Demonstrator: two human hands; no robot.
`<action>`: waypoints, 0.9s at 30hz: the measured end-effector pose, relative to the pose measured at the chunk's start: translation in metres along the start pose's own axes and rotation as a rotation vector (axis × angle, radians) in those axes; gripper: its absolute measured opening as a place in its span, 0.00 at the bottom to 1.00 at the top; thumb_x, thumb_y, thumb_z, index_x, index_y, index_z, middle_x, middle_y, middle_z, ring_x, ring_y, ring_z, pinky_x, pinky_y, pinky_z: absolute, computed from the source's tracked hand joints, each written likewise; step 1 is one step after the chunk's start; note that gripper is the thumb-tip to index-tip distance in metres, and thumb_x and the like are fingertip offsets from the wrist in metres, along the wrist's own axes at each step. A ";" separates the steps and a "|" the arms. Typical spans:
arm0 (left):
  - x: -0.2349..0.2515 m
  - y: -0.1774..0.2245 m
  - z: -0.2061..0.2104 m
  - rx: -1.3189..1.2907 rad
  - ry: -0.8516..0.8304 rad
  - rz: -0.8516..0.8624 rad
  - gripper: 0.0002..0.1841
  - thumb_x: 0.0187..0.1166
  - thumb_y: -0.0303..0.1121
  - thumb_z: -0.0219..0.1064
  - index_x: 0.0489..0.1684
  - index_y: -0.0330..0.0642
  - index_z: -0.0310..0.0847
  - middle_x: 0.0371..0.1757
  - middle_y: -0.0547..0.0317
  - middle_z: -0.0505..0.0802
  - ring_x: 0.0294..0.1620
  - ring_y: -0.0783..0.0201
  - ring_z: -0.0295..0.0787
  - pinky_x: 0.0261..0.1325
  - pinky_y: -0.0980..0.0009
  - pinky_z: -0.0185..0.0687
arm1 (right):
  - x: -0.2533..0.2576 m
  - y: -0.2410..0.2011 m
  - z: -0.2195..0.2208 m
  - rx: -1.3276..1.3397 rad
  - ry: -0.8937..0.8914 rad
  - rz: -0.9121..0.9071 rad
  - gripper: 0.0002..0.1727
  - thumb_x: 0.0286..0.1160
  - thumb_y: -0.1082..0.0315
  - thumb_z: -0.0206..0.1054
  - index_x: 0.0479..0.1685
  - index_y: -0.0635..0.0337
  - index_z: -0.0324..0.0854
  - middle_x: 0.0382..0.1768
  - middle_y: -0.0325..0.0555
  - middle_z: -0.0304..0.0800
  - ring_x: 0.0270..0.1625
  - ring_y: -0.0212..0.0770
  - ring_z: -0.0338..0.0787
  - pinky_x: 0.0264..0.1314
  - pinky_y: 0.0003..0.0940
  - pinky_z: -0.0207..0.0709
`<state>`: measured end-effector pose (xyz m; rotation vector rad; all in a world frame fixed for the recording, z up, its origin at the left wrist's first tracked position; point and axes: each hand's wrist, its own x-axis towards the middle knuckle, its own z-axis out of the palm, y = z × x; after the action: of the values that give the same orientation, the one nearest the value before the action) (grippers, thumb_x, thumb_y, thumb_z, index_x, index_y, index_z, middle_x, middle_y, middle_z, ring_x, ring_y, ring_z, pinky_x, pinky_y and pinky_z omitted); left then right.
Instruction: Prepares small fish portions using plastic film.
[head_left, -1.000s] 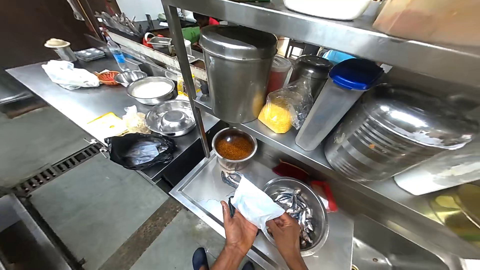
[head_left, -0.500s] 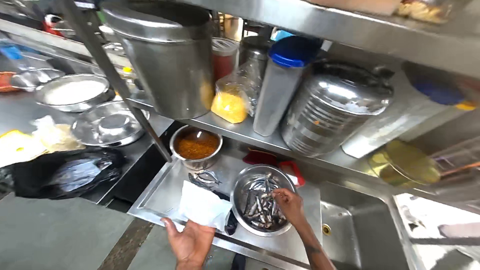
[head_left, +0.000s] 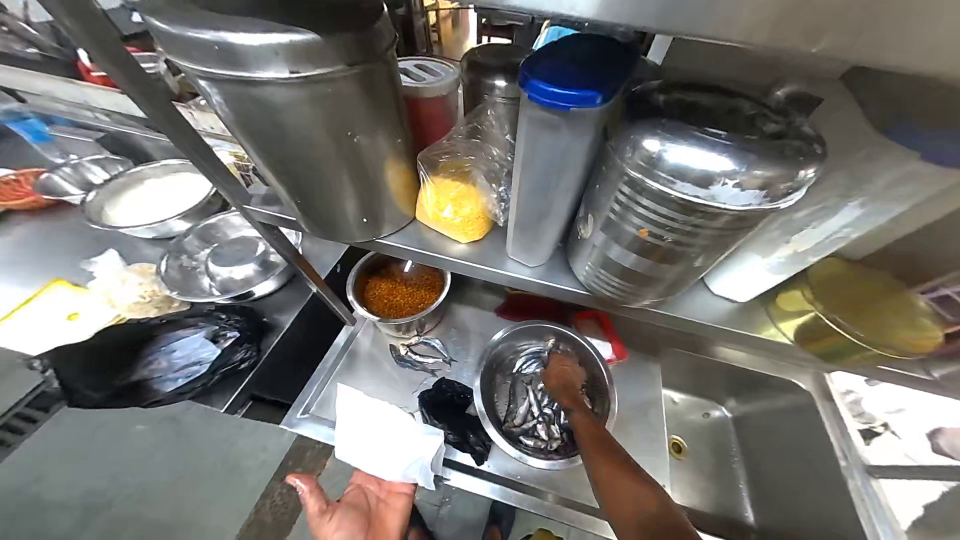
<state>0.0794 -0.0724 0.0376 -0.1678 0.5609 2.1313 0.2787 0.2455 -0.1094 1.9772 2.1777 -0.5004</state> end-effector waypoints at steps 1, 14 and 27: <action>0.000 0.003 0.000 -0.004 0.002 0.007 0.60 0.58 0.89 0.46 0.84 0.49 0.61 0.72 0.40 0.84 0.72 0.43 0.83 0.68 0.38 0.81 | -0.002 -0.004 0.005 -0.029 0.021 -0.020 0.30 0.67 0.51 0.76 0.63 0.64 0.85 0.76 0.65 0.77 0.78 0.70 0.74 0.70 0.71 0.72; 0.014 -0.002 -0.001 -0.049 0.032 -0.004 0.60 0.60 0.89 0.41 0.86 0.50 0.59 0.74 0.41 0.84 0.73 0.43 0.83 0.68 0.38 0.80 | -0.007 -0.001 0.001 -0.192 0.010 -0.173 0.33 0.71 0.40 0.70 0.64 0.58 0.87 0.71 0.59 0.84 0.78 0.67 0.74 0.77 0.74 0.60; 0.019 -0.006 0.003 -0.091 0.048 0.014 0.61 0.58 0.88 0.48 0.85 0.47 0.61 0.72 0.37 0.84 0.71 0.40 0.84 0.67 0.38 0.81 | -0.029 -0.022 0.012 -0.144 0.039 -0.429 0.24 0.75 0.49 0.68 0.61 0.56 0.87 0.55 0.55 0.93 0.65 0.61 0.87 0.79 0.73 0.60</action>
<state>0.0738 -0.0539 0.0322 -0.2663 0.4946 2.1729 0.2590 0.2129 -0.1079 1.4590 2.5894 -0.3449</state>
